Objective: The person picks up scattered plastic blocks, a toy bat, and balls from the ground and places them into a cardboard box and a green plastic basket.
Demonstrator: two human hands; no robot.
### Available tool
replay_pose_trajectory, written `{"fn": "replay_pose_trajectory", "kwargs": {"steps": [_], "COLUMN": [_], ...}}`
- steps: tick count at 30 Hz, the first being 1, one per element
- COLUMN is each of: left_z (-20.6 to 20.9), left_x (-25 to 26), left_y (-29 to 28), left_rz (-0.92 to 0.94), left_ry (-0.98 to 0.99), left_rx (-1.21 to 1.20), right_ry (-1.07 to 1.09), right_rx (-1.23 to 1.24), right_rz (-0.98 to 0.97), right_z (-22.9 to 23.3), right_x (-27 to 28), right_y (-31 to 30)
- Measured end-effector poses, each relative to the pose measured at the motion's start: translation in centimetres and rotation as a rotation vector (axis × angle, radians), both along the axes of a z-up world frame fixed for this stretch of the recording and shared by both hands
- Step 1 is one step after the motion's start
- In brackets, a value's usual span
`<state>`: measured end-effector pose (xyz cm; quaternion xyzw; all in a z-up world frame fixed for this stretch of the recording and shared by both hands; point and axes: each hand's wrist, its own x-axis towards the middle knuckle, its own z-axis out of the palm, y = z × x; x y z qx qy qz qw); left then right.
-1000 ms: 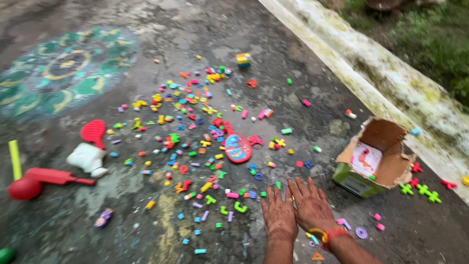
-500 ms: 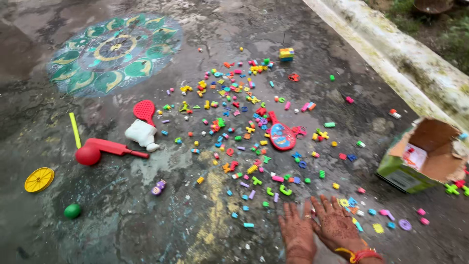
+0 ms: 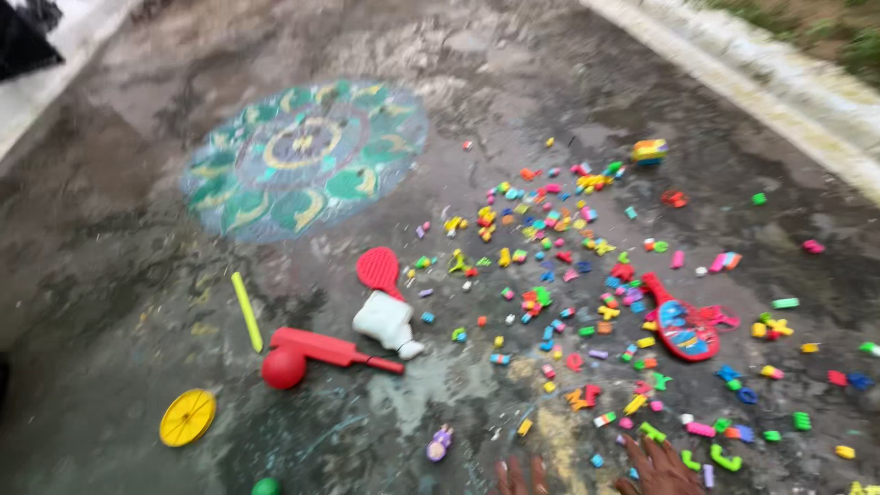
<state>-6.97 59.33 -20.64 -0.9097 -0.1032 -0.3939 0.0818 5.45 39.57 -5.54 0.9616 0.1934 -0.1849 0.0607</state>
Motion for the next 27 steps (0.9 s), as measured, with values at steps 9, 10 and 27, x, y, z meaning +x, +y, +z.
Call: {"fn": "replay_pose_trajectory", "kwargs": {"steps": [9, 10, 27], "left_z": [1.3, 1.1, -9.2], "left_x": [5.0, 6.3, 16.0], "left_y": [15.3, 17.3, 45.9], "left_rz": [0.071, 0.102, 0.162], "left_ry": [1.034, 1.056, 0.978], "left_rx": [-0.784, -0.799, -0.658], "right_ry": [0.135, 0.055, 0.343], "right_rx": [-0.013, 0.023, 0.035], "right_rz": [0.105, 0.129, 0.083], "right_z": [-5.0, -6.6, -13.9], "right_x": [6.3, 6.9, 17.2], "right_y": [17.2, 18.9, 45.1]}}
